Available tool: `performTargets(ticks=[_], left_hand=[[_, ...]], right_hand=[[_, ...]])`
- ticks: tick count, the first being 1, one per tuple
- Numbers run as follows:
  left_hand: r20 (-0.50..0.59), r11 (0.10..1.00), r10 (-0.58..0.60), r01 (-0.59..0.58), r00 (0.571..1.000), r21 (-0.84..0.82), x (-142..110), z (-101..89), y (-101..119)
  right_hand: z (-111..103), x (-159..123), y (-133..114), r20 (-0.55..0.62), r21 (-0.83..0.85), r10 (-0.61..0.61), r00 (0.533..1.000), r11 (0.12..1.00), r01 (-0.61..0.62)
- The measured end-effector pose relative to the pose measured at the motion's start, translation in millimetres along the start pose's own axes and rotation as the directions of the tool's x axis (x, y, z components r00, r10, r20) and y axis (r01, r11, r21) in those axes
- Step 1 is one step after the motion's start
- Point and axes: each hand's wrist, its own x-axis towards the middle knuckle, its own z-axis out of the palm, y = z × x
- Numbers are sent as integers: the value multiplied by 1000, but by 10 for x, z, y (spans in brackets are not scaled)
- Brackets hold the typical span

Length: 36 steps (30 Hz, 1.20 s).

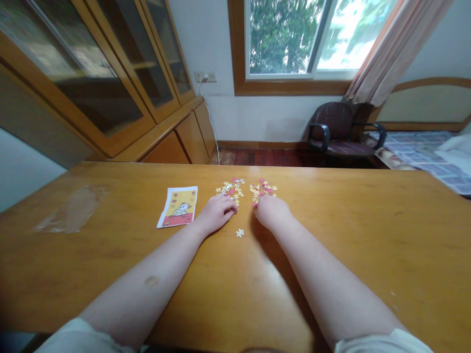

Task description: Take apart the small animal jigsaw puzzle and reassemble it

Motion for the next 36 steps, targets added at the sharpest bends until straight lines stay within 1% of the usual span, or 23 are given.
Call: performTargets(ticks=[3,5,8,9,10,11,12,13,15,17,19,20,25,28,32,34,36], left_hand=[[-53,994,-91,94,994,60,-10,18,-48],[-83,985,-138,145,987,90,-19,34,-74],[-115,975,-187,199,976,99,-28,34,-70],[-120,977,-183,194,976,91,-30,25,-54],[-117,983,-158,168,980,76,-34,10,-31],[-99,992,-112,117,989,55,-39,-7,-4],[-59,999,-30,31,998,24,-45,-26,26],[-5,998,64,-64,998,-9,-53,-44,54],[103,974,220,-213,970,-79,-68,-68,98],[160,954,288,-269,944,-129,-76,-72,117],[167,953,286,-262,944,-151,-72,-60,114],[166,956,274,-249,947,-154,-65,-52,109],[193,963,255,-232,948,-135,-37,-54,114],[180,963,261,-241,949,-123,-47,-84,133],[178,963,265,-250,948,-103,-56,-80,133],[179,964,263,-249,948,-96,-50,-56,121],[168,965,260,-250,951,-81,-40,-30,104]], right_hand=[[-36,-64,-54,55,-40,29,998,999,-27],[-44,-86,-83,66,-41,37,997,999,-35],[-48,-97,-115,66,-29,40,997,999,-38],[-50,-97,-120,74,-25,42,996,999,-41],[-53,-96,-121,90,-22,40,995,999,-38],[-58,-94,-119,108,-18,33,994,999,-31],[-64,-93,-114,127,-15,23,992,1000,-22],[-70,-91,-108,145,-10,14,989,1000,-13],[-81,-89,-94,144,-1,13,989,1000,-13],[-87,-85,-84,85,-5,51,995,999,-51],[-82,-74,-77,21,-13,86,996,996,-86],[-77,-65,-73,9,-15,98,995,995,-98],[-59,-25,-67,40,-11,102,994,995,-101],[-67,-39,-81,55,-14,86,995,996,-85],[-61,-69,-103,16,3,46,999,999,-46],[-52,-69,-104,16,15,49,999,999,-50],[-41,-58,-100,-5,71,37,999,997,-37]])
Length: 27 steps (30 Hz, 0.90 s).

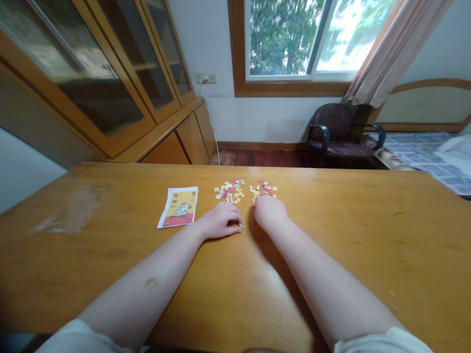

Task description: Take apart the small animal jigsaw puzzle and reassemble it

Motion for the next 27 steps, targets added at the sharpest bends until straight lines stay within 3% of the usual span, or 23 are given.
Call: performTargets(ticks=[3,5,8,13,18,21,24,27], left_hand=[[-111,997,-72,73,991,9,7,24,-40],[-227,985,-172,173,959,-13,6,29,-66],[-318,960,-274,276,907,-40,7,27,-85],[-285,964,-262,261,922,-42,16,7,-64],[-336,962,-273,247,901,-119,7,4,-80],[-351,958,-286,251,892,-141,4,20,-111],[-357,949,-310,266,881,-168,11,28,-125],[-358,941,-331,276,873,-197,20,24,-123]], right_hand=[[40,27,-1,27,285,-157,987,948,143],[101,45,-17,74,537,-289,954,818,206],[226,72,-59,33,717,-293,956,674,181],[303,138,-49,-5,689,-205,979,709,152],[222,257,133,-229,635,11,973,760,141],[245,314,227,-255,647,86,963,755,103],[311,342,280,-305,567,26,952,808,160],[354,347,310,-380,370,-95,920,896,245]])
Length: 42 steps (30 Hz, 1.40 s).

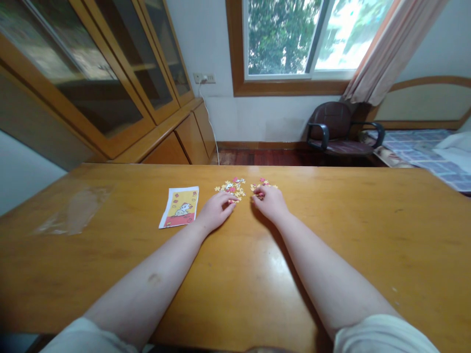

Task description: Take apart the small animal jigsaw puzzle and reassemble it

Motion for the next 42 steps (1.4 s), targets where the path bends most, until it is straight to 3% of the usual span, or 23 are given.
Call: performTargets(ticks=[3,6,12,16,18,20,22,26,29,33,35,42], left_hand=[[-3,1000,-3,3,1000,-4,2,-5,5],[4,1000,0,0,1000,6,0,-8,8],[26,1000,-4,3,1000,14,7,9,2],[7,998,-45,44,999,48,18,31,-45],[-12,993,-78,79,997,88,23,36,-72],[-42,982,-120,125,992,139,24,36,-95],[-73,968,-157,168,985,184,22,36,-114],[-151,939,-211,243,966,242,21,45,-139],[-119,913,-275,298,954,279,13,67,-129],[102,903,-299,247,949,352,-18,113,-91],[162,898,-286,206,945,388,-34,132,-81],[85,853,-354,285,931,438,-23,172,-150]], right_hand=[[-6,-13,15,22,-171,-76,997,982,79],[-7,-14,31,15,-207,-96,995,974,97],[21,21,106,-104,-141,-5,995,990,-10],[-5,87,108,-113,-148,80,990,984,-96],[-20,179,118,-61,-201,128,990,970,-137],[-25,310,155,37,-254,112,993,962,-99],[-21,447,208,172,-274,10,985,961,38],[-8,571,267,385,-243,-149,911,936,256],[-10,474,230,454,-182,-250,855,914,364],[-33,206,145,483,-120,-327,813,894,431],[-36,64,109,485,-112,-345,804,887,448],[14,-366,-10,447,-123,-360,819,882,455]])
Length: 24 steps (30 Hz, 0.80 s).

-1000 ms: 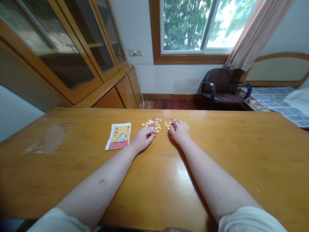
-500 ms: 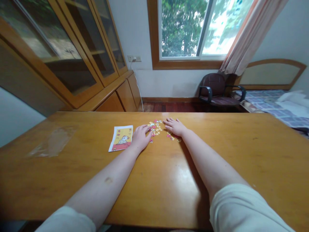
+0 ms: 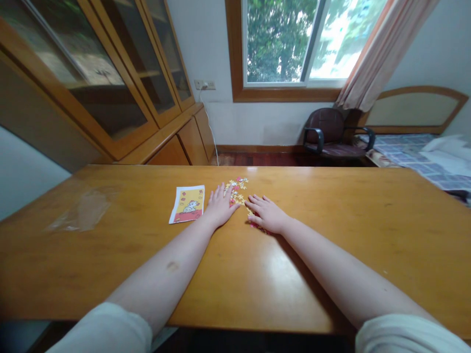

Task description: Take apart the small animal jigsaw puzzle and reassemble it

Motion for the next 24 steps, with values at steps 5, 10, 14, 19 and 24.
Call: performTargets(ticks=[5,10,14,19,24], left_hand=[[-97,1000,-18,17,995,-8,3,-54,21],[-193,996,-83,80,978,-25,-36,-199,71],[-60,996,-71,67,996,-61,-61,-231,106],[-46,999,1,-4,999,-54,-67,-226,126],[-77,992,97,-103,992,-69,-65,-187,84]], right_hand=[[48,-131,-206,9,-8,26,1000,1000,-26],[15,-95,-306,9,-52,64,998,997,-64],[-14,100,-282,5,-89,83,997,993,-82],[-83,408,-160,-36,-79,175,984,981,-177],[-131,470,72,-111,210,202,973,962,-176]])
